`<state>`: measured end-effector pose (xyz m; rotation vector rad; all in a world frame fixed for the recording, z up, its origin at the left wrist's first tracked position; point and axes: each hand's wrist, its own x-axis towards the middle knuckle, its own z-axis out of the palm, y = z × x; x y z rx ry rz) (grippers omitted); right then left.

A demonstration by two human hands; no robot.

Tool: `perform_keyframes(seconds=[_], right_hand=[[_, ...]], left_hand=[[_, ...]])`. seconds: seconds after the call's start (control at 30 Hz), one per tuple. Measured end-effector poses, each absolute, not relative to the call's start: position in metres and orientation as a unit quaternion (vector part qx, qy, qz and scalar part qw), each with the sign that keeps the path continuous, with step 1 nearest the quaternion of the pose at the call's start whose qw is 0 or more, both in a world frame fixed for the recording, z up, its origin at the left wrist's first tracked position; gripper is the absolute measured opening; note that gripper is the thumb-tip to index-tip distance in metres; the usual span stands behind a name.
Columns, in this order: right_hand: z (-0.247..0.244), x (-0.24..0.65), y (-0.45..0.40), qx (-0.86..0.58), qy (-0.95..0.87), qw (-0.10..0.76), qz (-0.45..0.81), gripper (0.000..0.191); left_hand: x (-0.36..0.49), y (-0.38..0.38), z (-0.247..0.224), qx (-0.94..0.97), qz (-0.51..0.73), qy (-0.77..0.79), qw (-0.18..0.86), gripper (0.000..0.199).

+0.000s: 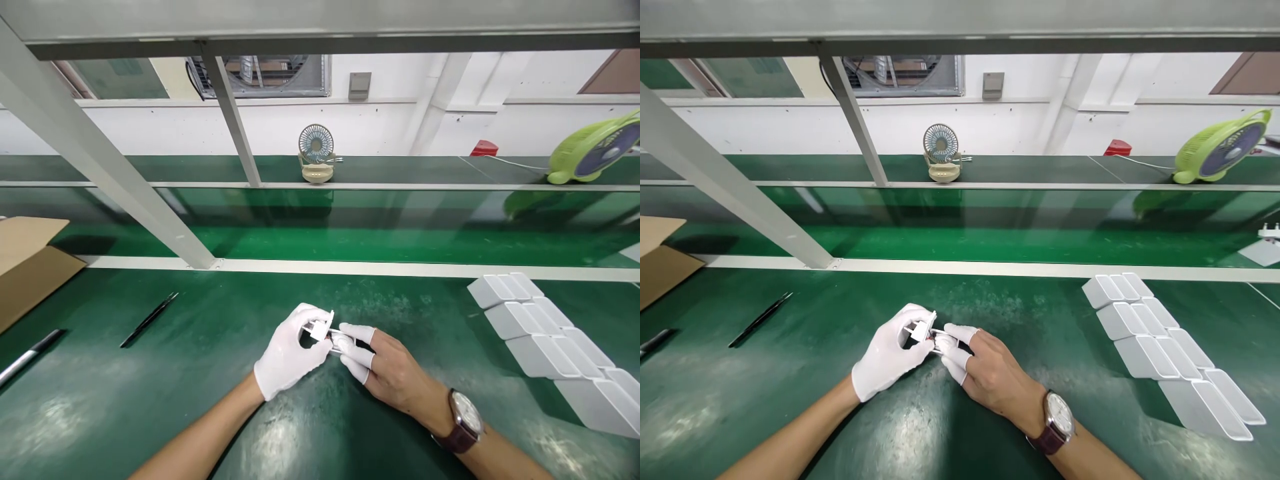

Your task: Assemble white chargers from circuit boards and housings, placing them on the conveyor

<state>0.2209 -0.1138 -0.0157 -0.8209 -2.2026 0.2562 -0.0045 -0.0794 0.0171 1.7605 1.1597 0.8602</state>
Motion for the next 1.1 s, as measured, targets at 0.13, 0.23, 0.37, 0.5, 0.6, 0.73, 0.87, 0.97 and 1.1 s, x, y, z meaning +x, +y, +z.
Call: perform_keyframes(seconds=[0.13, 0.23, 0.37, 0.5, 0.6, 0.73, 0.87, 0.97, 1.1], right_hand=[[-0.025, 0.221, -0.112, -0.311, -0.854, 0.407, 0.094, 0.048], [-0.028, 0.221, -0.111, -0.304, -0.858, 0.406, 0.084, 0.054], [-0.028, 0.220, -0.112, -0.295, -0.872, 0.383, 0.077, 0.051], [-0.032, 0.215, -0.114, -0.316, -0.864, 0.382, 0.090, 0.044], [-0.033, 0.211, -0.114, -0.312, -0.858, 0.392, 0.113, 0.042], [-0.016, 0.210, -0.106, -0.283, -0.845, 0.438, 0.119, 0.047], [0.008, 0.208, -0.099, -0.279, -0.813, 0.505, 0.081, 0.053], [0.007, 0.201, -0.101, -0.276, -0.819, 0.493, 0.101, 0.051], [-0.016, 0.193, -0.109, -0.277, -0.856, 0.399, 0.177, 0.044]], left_hand=[[-0.016, -0.070, 0.010, 0.703, 0.334, 0.401, 0.483, 0.035], [-0.021, -0.066, 0.007, 0.695, 0.348, 0.367, 0.510, 0.038], [-0.021, -0.066, 0.009, 0.667, 0.376, 0.340, 0.546, 0.035], [-0.020, -0.069, 0.013, 0.631, 0.415, 0.349, 0.555, 0.042], [-0.021, -0.072, 0.012, 0.605, 0.434, 0.364, 0.560, 0.047], [-0.025, -0.074, 0.006, 0.581, 0.463, 0.364, 0.562, 0.051], [-0.029, -0.074, 0.004, 0.570, 0.491, 0.381, 0.537, 0.051], [-0.028, -0.076, 0.007, 0.585, 0.490, 0.394, 0.511, 0.051], [-0.022, -0.083, 0.013, 0.698, 0.416, 0.387, 0.436, 0.082]])
